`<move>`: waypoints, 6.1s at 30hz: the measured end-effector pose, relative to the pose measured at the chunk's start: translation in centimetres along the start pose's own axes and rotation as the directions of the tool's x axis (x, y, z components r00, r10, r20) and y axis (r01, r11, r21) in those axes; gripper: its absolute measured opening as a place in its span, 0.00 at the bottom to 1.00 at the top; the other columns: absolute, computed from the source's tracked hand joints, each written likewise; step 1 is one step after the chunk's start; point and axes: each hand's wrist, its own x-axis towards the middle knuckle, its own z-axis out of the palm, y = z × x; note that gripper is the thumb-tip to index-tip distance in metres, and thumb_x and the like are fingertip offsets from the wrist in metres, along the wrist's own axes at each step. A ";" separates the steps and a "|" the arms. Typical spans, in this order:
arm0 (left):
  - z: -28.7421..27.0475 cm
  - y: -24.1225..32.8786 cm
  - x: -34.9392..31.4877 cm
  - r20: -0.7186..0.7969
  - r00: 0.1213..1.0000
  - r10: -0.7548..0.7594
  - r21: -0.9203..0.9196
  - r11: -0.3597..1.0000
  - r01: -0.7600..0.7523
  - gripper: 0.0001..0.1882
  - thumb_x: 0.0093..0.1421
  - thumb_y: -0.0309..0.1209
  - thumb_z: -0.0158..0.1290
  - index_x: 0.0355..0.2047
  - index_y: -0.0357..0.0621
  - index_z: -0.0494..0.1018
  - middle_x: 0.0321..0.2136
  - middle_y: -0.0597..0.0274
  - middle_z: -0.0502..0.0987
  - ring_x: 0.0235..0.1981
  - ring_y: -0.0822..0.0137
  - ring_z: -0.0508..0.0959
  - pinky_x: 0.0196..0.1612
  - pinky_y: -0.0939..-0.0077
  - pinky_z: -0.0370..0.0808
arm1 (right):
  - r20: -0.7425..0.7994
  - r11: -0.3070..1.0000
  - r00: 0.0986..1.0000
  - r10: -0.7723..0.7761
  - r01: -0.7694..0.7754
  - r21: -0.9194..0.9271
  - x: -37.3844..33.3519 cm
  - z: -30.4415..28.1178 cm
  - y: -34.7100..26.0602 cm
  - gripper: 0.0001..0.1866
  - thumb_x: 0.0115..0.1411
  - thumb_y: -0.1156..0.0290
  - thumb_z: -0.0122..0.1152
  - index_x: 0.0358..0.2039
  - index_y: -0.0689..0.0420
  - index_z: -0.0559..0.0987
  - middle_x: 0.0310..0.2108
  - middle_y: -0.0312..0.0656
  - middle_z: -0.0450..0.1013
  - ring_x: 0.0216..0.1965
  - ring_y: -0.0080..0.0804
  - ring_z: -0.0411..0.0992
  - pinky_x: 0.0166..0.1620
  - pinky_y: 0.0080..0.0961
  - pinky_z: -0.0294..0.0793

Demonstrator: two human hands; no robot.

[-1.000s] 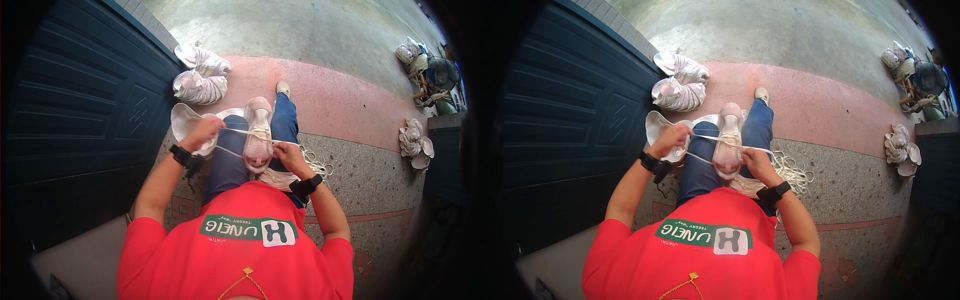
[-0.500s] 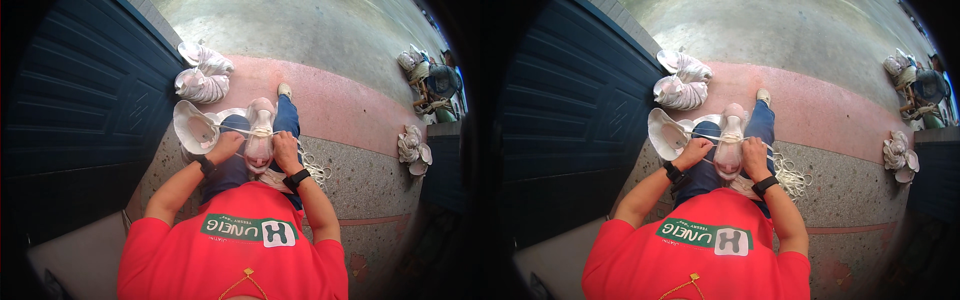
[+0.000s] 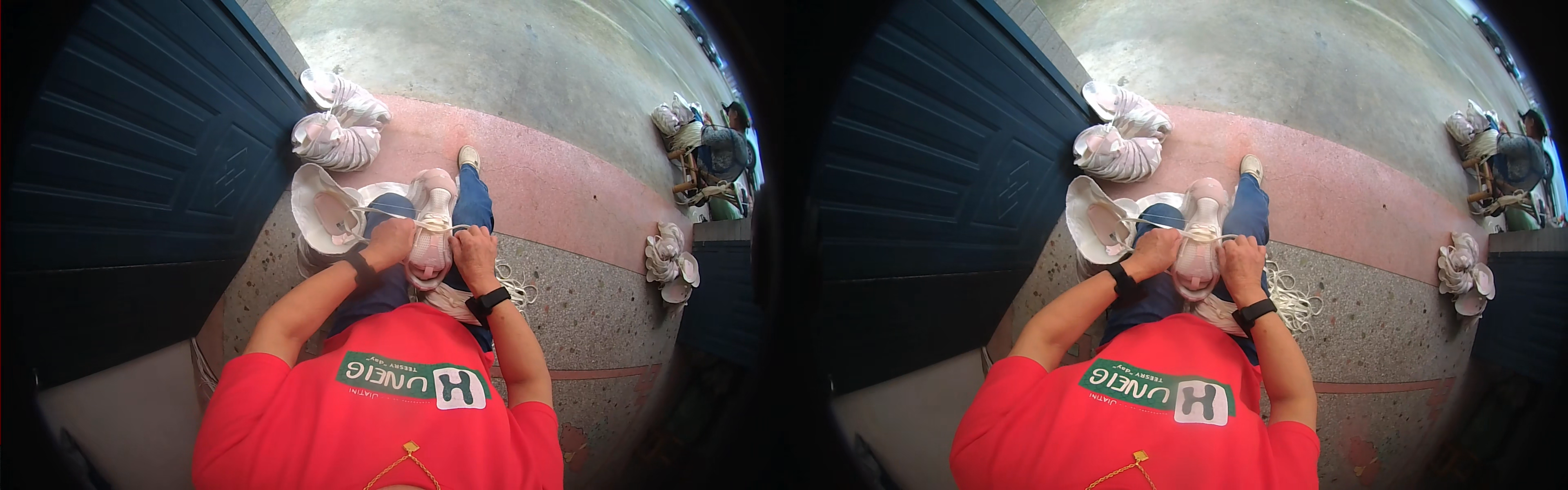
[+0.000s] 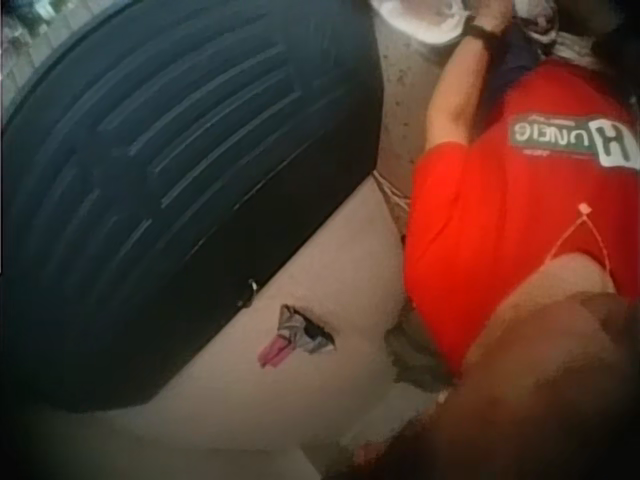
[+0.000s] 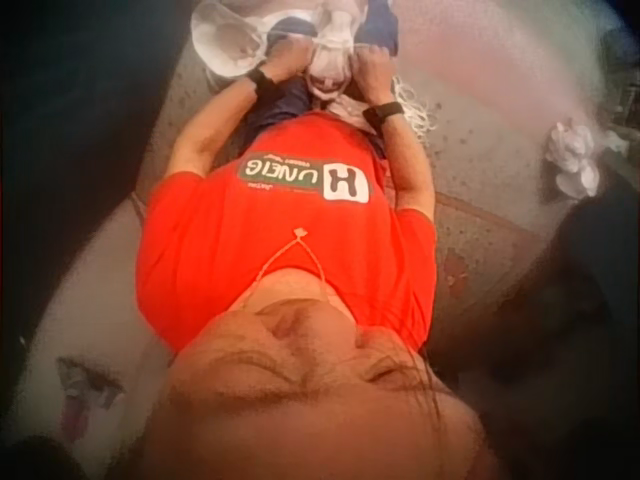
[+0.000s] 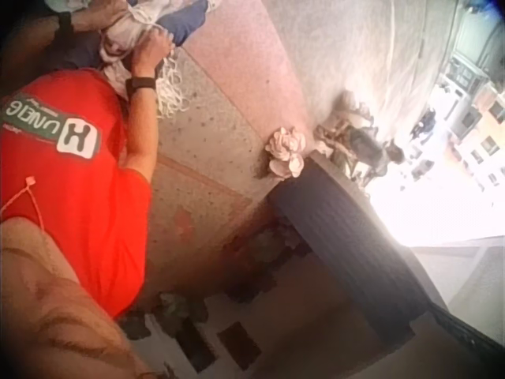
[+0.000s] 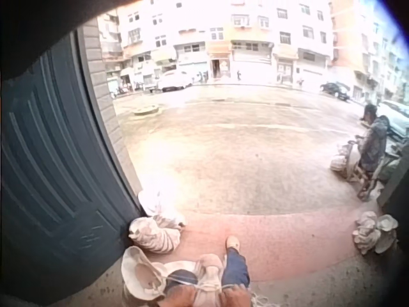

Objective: Manually tensioning and securing elastic bands onto a shoe component.

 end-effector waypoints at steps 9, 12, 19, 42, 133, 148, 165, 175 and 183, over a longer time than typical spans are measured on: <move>-0.8 1.8 -2.9 -0.176 0.968 0.177 0.316 0.942 -0.115 0.09 0.60 0.39 0.59 0.31 0.48 0.81 0.32 0.61 0.79 0.44 0.55 0.74 0.42 0.53 0.69 | 0.160 0.995 0.987 -0.020 0.035 -0.089 -0.6 -1.1 -1.9 0.13 0.61 0.58 0.64 0.31 0.55 0.85 0.36 0.46 0.77 0.44 0.45 0.73 0.47 0.45 0.67; -0.5 1.5 -2.7 -0.143 0.980 0.140 0.243 0.965 -0.102 0.08 0.58 0.38 0.60 0.32 0.49 0.81 0.33 0.60 0.79 0.44 0.55 0.74 0.42 0.53 0.69 | 0.212 0.998 0.977 -0.036 0.024 0.057 -0.3 -0.8 -0.5 0.12 0.62 0.61 0.63 0.34 0.56 0.85 0.38 0.48 0.77 0.46 0.49 0.73 0.47 0.49 0.69; -0.8 3.5 0.5 -0.151 0.865 0.478 0.345 0.846 -0.407 0.03 0.53 0.31 0.58 0.26 0.48 0.78 0.28 0.58 0.77 0.40 0.54 0.76 0.39 0.57 0.74 | 0.154 0.937 0.986 -0.060 0.002 0.350 -0.4 0.4 1.3 0.10 0.62 0.68 0.60 0.39 0.59 0.83 0.35 0.51 0.78 0.41 0.54 0.74 0.47 0.48 0.73; -2.0 6.0 5.9 0.308 0.915 0.260 -0.325 0.933 -0.156 0.09 0.51 0.31 0.66 0.32 0.39 0.83 0.28 0.53 0.84 0.32 0.56 0.84 0.39 0.65 0.79 | -0.541 0.419 0.819 0.191 0.431 0.799 4.7 -35.3 1.5 0.10 0.73 0.72 0.51 0.33 0.59 0.75 0.28 0.36 0.67 0.33 0.28 0.69 0.58 0.44 0.73; -1.5 1.6 1.2 0.246 0.968 0.047 -0.380 0.924 0.052 0.12 0.58 0.36 0.60 0.30 0.37 0.83 0.26 0.50 0.83 0.29 0.62 0.83 0.36 0.66 0.78 | 0.429 0.611 0.901 -0.065 -0.304 0.731 4.9 -13.0 -5.1 0.12 0.69 0.69 0.64 0.44 0.65 0.85 0.28 0.33 0.80 0.30 0.16 0.74 0.33 0.17 0.74; 0.3 4.6 1.5 0.022 0.998 0.061 -0.417 0.907 -0.047 0.14 0.55 0.37 0.61 0.28 0.36 0.81 0.27 0.40 0.81 0.31 0.45 0.84 0.37 0.54 0.79 | 0.174 0.819 0.942 -0.287 0.147 0.554 11.1 -9.6 -5.7 0.18 0.62 0.67 0.66 0.50 0.63 0.82 0.38 0.54 0.80 0.41 0.37 0.79 0.45 0.32 0.78; 0.5 4.0 1.7 0.056 0.997 -0.056 -0.405 0.911 0.074 0.16 0.59 0.37 0.60 0.33 0.31 0.80 0.27 0.41 0.82 0.31 0.53 0.84 0.36 0.60 0.78 | 0.283 0.850 0.954 0.103 -0.232 0.472 -0.1 -1.1 -0.8 0.10 0.62 0.64 0.62 0.36 0.54 0.86 0.35 0.51 0.78 0.42 0.55 0.75 0.47 0.49 0.73; -1.0 1.9 2.7 0.138 0.980 -0.145 -0.661 0.723 0.200 0.15 0.68 0.38 0.57 0.34 0.36 0.81 0.29 0.54 0.82 0.32 0.64 0.81 0.39 0.68 0.76 | 0.017 0.836 0.961 0.275 -0.247 0.490 -0.5 -0.5 3.4 0.12 0.67 0.69 0.51 0.30 0.60 0.81 0.38 0.51 0.79 0.42 0.46 0.77 0.47 0.38 0.75; -14.4 -11.3 -0.5 0.191 0.898 -0.397 -0.935 -0.353 0.043 0.07 0.73 0.33 0.52 0.43 0.44 0.73 0.25 0.69 0.70 0.26 0.74 0.71 0.35 0.76 0.71 | 0.447 -0.735 0.695 0.564 0.175 0.655 -11.0 -9.1 20.3 0.08 0.62 0.77 0.44 0.24 0.55 0.63 0.23 0.36 0.60 0.26 0.29 0.60 0.37 0.32 0.66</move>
